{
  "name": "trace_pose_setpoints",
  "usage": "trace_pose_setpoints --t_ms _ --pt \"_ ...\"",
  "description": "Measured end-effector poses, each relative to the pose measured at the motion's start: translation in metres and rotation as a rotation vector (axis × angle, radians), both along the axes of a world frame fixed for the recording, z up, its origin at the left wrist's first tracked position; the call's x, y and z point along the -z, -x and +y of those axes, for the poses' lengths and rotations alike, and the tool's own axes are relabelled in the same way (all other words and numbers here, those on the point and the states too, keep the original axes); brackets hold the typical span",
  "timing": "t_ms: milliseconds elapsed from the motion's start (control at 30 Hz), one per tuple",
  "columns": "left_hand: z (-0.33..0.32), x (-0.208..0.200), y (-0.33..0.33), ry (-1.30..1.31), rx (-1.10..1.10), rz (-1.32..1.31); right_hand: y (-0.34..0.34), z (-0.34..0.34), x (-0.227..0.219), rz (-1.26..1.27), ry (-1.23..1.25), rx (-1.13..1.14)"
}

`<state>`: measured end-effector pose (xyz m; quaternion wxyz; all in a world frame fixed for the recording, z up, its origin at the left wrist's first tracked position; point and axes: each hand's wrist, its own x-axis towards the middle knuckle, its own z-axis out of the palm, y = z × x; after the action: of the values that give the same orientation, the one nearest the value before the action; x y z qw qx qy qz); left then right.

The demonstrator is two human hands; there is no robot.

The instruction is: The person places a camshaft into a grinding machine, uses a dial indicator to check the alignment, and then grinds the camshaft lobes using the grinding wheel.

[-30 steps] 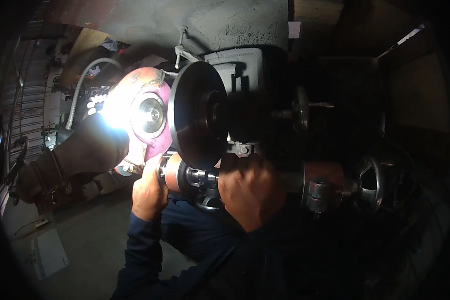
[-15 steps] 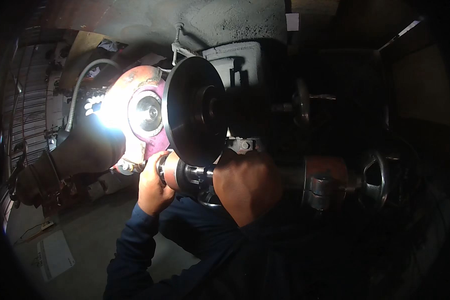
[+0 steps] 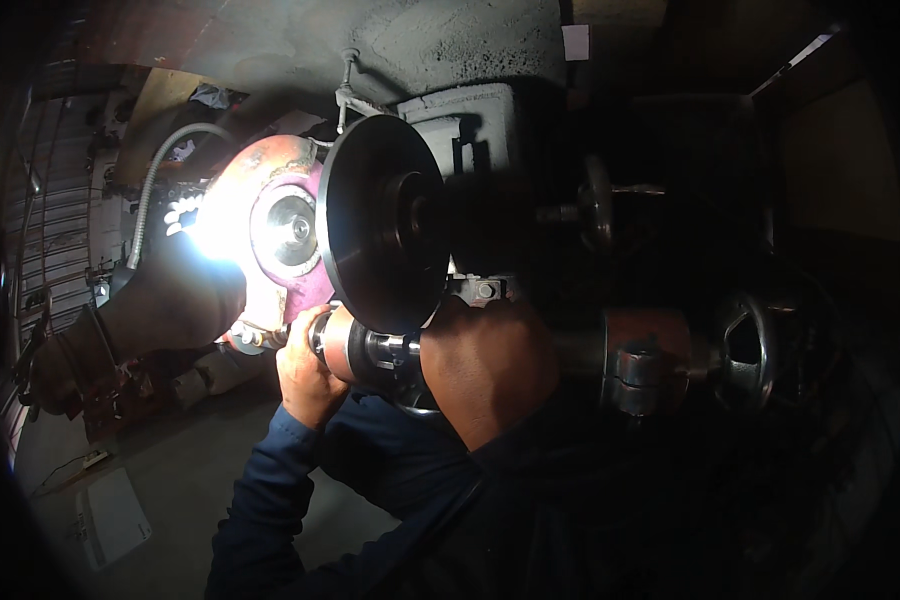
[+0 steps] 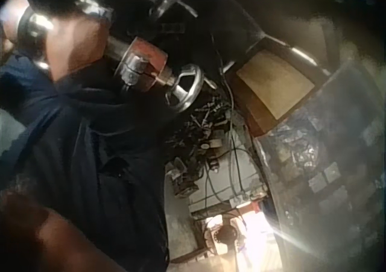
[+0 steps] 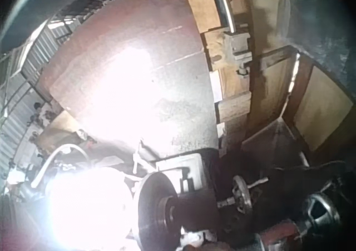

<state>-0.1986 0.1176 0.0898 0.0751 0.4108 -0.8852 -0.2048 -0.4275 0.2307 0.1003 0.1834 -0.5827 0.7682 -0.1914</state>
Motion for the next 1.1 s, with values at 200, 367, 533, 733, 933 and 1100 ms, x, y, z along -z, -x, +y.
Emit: trace_pose_setpoints --t_ms 200,367,533,733,933,1100 --pt "0.002 0.005 -0.001 0.011 -0.032 -0.005 -0.001 0.001 0.005 -0.011 0.026 0.053" --pt "0.002 0.006 -0.003 0.019 -0.032 -0.001 0.003 0.0 -0.001 -0.027 0.043 -0.006" --pt "-0.001 -0.005 0.002 -0.018 -0.015 -0.033 0.002 0.002 -0.003 0.063 0.02 -0.032" --pt "-0.002 -0.002 0.006 -0.025 -0.012 0.054 0.004 0.004 -0.005 0.083 0.014 -0.029" --pt "0.007 0.01 0.004 0.096 -0.053 0.096 0.001 0.002 -0.002 -0.01 -0.086 0.047" --pt "0.001 0.002 0.016 0.165 0.014 0.064 0.008 0.0 -0.017 0.021 -0.059 -0.052"
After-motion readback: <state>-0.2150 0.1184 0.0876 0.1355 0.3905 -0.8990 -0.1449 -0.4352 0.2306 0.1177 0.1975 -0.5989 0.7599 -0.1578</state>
